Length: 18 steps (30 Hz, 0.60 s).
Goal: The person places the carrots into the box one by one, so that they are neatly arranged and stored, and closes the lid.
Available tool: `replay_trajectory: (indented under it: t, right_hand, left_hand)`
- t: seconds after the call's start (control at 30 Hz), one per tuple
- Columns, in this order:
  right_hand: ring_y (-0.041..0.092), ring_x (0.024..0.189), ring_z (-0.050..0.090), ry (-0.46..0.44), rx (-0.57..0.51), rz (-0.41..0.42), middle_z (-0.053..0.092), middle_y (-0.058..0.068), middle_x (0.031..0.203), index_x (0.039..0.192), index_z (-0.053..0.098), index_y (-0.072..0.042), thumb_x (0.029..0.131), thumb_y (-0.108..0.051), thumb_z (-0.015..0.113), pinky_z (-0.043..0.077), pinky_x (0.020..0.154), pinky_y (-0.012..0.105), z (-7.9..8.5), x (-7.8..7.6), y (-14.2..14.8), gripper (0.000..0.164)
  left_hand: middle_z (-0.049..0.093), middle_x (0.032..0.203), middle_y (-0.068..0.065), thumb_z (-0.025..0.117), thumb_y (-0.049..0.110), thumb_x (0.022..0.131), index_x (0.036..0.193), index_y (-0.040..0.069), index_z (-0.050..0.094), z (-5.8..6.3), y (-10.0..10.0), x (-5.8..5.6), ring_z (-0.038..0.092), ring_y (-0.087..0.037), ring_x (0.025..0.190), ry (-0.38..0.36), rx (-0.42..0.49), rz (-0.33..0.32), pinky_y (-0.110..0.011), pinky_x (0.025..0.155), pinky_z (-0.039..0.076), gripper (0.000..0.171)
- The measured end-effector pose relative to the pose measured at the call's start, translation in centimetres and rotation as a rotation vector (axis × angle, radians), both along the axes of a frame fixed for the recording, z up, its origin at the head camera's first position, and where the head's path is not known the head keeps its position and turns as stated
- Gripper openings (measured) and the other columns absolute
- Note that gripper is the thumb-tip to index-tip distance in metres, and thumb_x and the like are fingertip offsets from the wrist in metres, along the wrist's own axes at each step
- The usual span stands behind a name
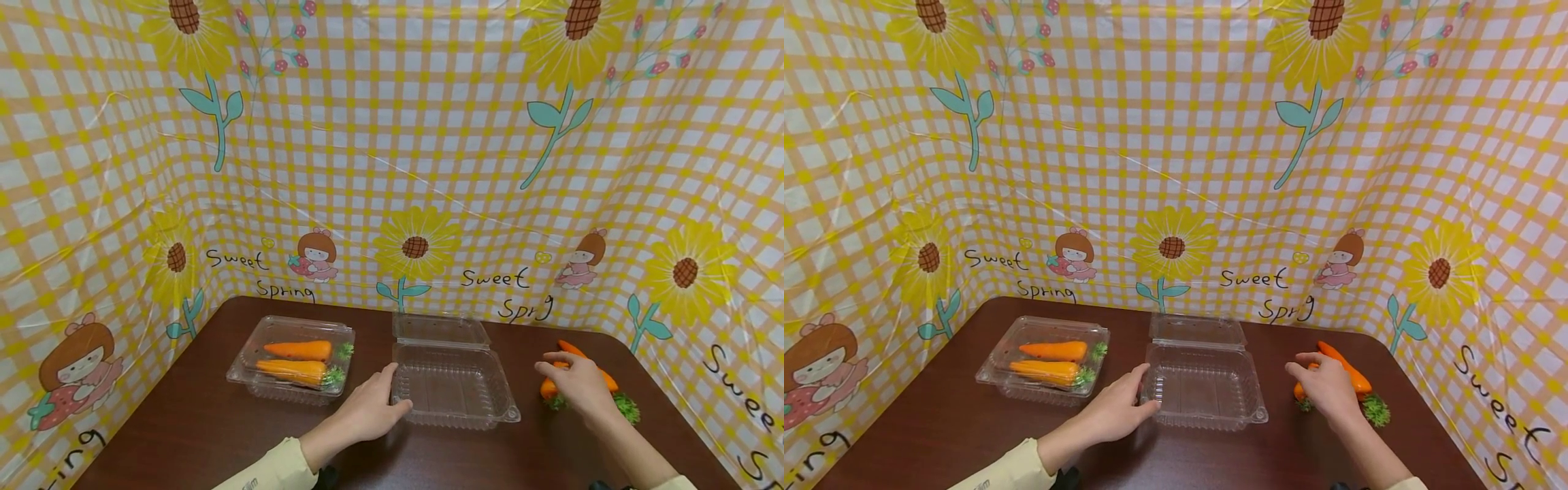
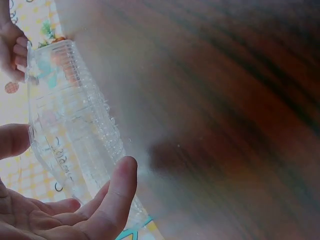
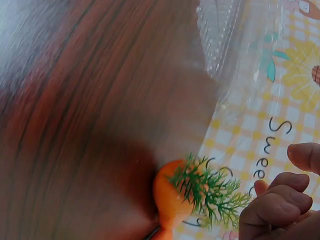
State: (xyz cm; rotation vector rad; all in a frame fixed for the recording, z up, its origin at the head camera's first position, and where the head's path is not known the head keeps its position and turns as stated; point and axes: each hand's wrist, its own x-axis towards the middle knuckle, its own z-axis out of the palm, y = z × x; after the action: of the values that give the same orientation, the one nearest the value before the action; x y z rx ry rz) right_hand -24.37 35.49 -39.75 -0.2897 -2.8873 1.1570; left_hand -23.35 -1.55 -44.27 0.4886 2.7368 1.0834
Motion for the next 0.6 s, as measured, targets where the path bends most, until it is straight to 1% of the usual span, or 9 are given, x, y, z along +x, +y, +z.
replay_trajectory:
  t: [0.03,0.07,0.1,0.17,0.27,0.33,0.4,0.5,0.6]
  right_hand:
    - [0.023,0.074,0.062,0.000,0.014,-0.006,0.071,0.021,0.098,0.141,0.052,0.006,0.097,-0.046,0.061,0.044,0.061,0.032,0.1,0.1,0.2,0.069]
    - [0.025,0.078,0.064,0.008,0.035,-0.009,0.071,0.022,0.103,0.140,0.053,0.007,0.097,-0.046,0.061,0.045,0.062,0.032,0.1,0.2,0.5,0.068]
    - [0.025,0.078,0.064,0.013,0.055,-0.017,0.071,0.023,0.105,0.139,0.053,0.006,0.097,-0.046,0.061,0.044,0.061,0.032,0.1,0.3,0.7,0.068]
    - [0.027,0.086,0.065,0.034,0.102,-0.036,0.068,0.028,0.116,0.137,0.057,0.006,0.096,-0.048,0.061,0.046,0.063,0.031,0.2,0.4,1.3,0.068]
    - [0.025,0.080,0.062,0.040,0.145,-0.068,0.067,0.029,0.116,0.135,0.060,0.004,0.096,-0.051,0.059,0.043,0.060,0.031,0.1,0.6,2.2,0.067]
    - [0.026,0.079,0.062,0.028,0.154,-0.080,0.063,0.032,0.124,0.135,0.059,0.004,0.096,-0.052,0.057,0.042,0.058,0.033,0.1,0.6,2.7,0.069]
    - [0.032,0.081,0.063,0.002,0.162,-0.076,0.057,0.035,0.131,0.136,0.058,0.005,0.096,-0.056,0.056,0.043,0.059,0.034,-0.1,0.5,3.1,0.073]
    - [0.045,0.093,0.063,-0.023,0.194,-0.075,0.048,0.039,0.139,0.136,0.057,0.006,0.095,-0.060,0.055,0.045,0.062,0.036,-0.5,0.4,3.7,0.077]
    - [0.051,0.098,0.061,-0.042,0.229,-0.073,0.048,0.041,0.137,0.134,0.059,0.007,0.094,-0.062,0.058,0.048,0.064,0.039,-1.3,0.2,4.4,0.080]
  left_hand:
    - [0.040,0.157,-0.019,0.064,0.046,0.097,0.158,0.009,0.030,0.0,0.0,0.0,0.043,-0.041,0.141,-0.006,0.001,0.000,-0.062,0.109,0.037,0.079]
    - [0.040,0.157,-0.018,0.064,0.046,0.097,0.158,0.009,0.030,0.0,0.0,0.0,0.043,-0.041,0.141,-0.010,0.002,0.000,-0.062,0.109,0.037,0.079]
    - [0.040,0.158,-0.018,0.063,0.046,0.097,0.158,0.009,0.030,0.0,0.0,0.0,0.043,-0.041,0.142,-0.012,-0.001,-0.001,-0.062,0.109,0.037,0.079]
    - [0.040,0.157,-0.018,0.064,0.046,0.097,0.158,0.009,0.031,0.0,0.0,0.0,0.043,-0.041,0.141,-0.011,0.001,0.002,-0.062,0.109,0.038,0.078]
    - [0.042,0.156,-0.019,0.064,0.045,0.097,0.158,0.009,0.031,0.0,0.0,0.1,0.045,-0.040,0.140,-0.002,0.000,0.003,-0.061,0.108,0.039,0.078]
    - [0.043,0.155,-0.019,0.064,0.045,0.097,0.157,0.009,0.031,-0.1,0.1,0.0,0.046,-0.040,0.139,0.000,-0.002,0.003,-0.061,0.108,0.039,0.078]
    - [0.043,0.155,-0.019,0.064,0.046,0.096,0.157,0.010,0.032,0.0,0.0,0.0,0.046,-0.040,0.138,0.000,-0.005,0.004,-0.061,0.107,0.040,0.078]
    - [0.043,0.155,-0.019,0.064,0.046,0.096,0.157,0.010,0.032,0.0,0.0,0.0,0.047,-0.040,0.138,0.000,-0.006,0.008,-0.061,0.107,0.040,0.078]
    - [0.043,0.155,-0.018,0.064,0.045,0.096,0.157,0.010,0.032,0.0,0.0,0.0,0.047,-0.040,0.138,0.000,-0.002,0.009,-0.060,0.108,0.040,0.078]
